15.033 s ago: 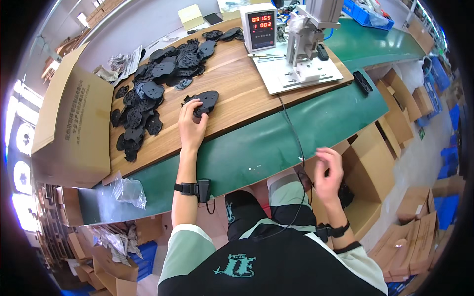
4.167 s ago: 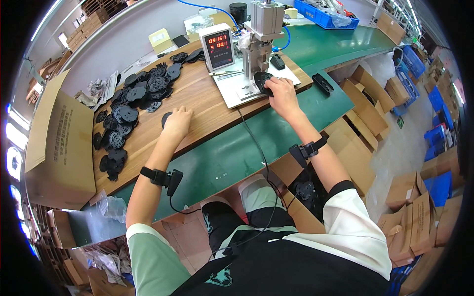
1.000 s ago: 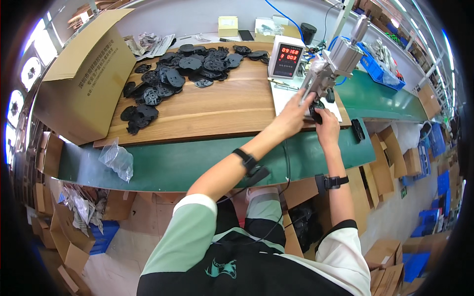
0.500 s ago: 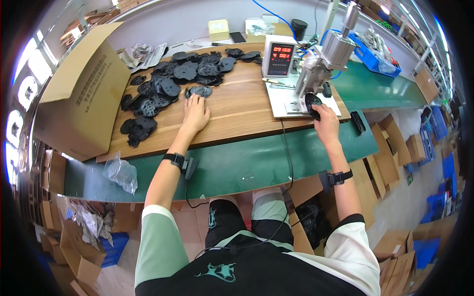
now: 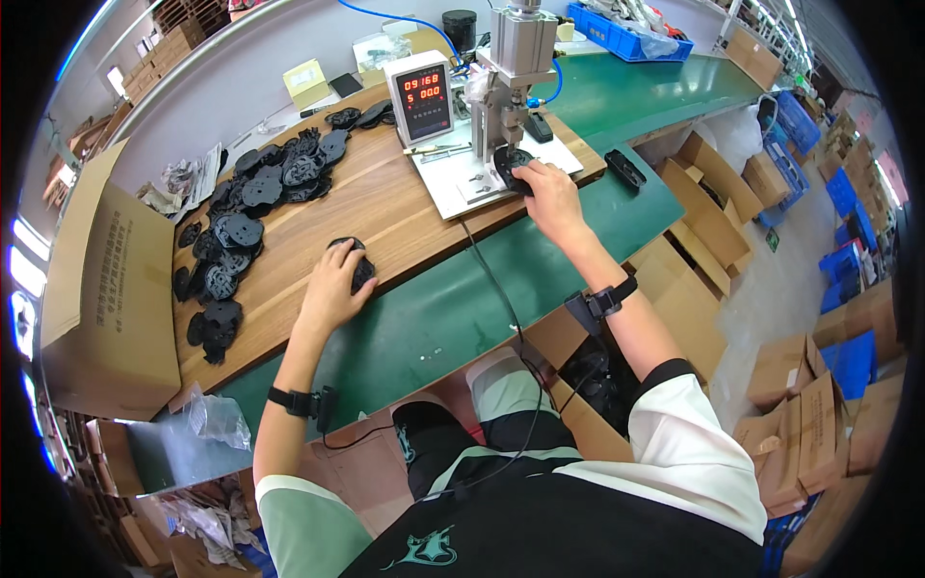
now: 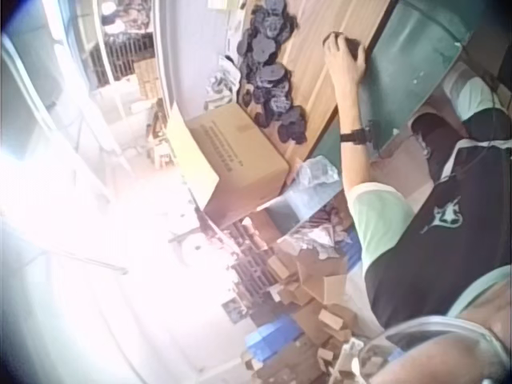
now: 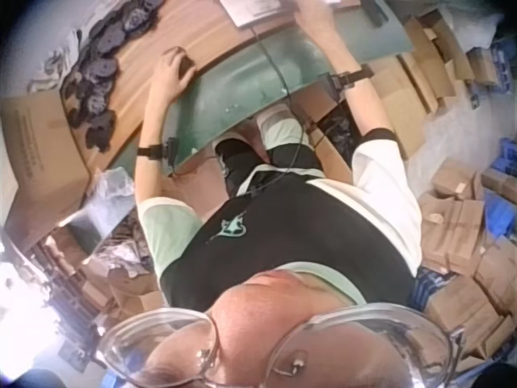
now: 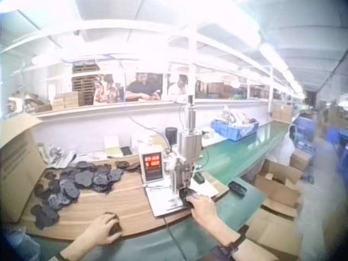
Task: Using a small pneumatic press to assemble black plastic mechanical components on an assembly line.
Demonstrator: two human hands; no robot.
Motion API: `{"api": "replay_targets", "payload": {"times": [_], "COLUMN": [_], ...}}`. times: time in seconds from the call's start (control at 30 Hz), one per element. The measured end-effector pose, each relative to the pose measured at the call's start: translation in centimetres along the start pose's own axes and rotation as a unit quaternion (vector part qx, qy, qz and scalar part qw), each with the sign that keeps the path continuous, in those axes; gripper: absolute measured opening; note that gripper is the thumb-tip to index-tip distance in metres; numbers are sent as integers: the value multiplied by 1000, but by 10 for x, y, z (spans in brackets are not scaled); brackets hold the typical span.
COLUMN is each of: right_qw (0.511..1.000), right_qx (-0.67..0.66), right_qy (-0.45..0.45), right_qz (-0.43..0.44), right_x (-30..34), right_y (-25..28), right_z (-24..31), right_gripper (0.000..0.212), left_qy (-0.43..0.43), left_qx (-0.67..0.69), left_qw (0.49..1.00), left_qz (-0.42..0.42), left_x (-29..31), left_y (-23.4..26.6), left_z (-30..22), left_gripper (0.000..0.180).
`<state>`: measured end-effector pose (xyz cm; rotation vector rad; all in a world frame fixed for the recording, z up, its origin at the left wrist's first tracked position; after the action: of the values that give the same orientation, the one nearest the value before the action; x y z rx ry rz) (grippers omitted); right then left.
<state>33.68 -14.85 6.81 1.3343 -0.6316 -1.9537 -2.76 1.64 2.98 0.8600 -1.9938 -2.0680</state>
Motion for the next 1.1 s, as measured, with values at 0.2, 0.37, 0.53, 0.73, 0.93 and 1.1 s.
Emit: {"api": "replay_targets", "payload": {"times": [0.2,0.37,0.53,0.73,0.93,1.1], "right_qw": [1000,998,977,917,889,852], "right_qx": [8,15,-173,-192,-99,-95], "right_qy": [-4,-7,-109,-211,-376,-477], "right_qz": [24,58,-65,-279,-242,-193], "right_x": [-5,-13,16,179,331,442], "right_y": [0,7,43,83,64,25], "right_z": [1,-15,-10,3,-29,-68], "right_gripper": [38,33,28,19,22,26], "left_qy": [-53,-57,-132,-179,-150,-149], "left_qx": [-1,23,-20,-79,-107,-74], "left_qw": [998,998,981,971,969,977], "left_qz": [26,-34,-138,-140,-163,-137], "left_x": [22,-11,-80,-141,-189,-197], "left_y": [18,28,14,-6,-37,-43], "left_z": [-52,-89,-143,-207,-209,-223], "left_gripper": [62,58,47,47,45,42]}}
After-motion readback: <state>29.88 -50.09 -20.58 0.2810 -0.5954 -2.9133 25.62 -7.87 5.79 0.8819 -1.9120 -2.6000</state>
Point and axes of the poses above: each hand's wrist, its own x-axis away from the middle knuckle, its own y-axis out of the back of the hand, z = x × y, the point moved 3 cm from there along -x, towards the middle knuckle, and after that the axes turned 10 degrees about -x, right-handed, at the moved point
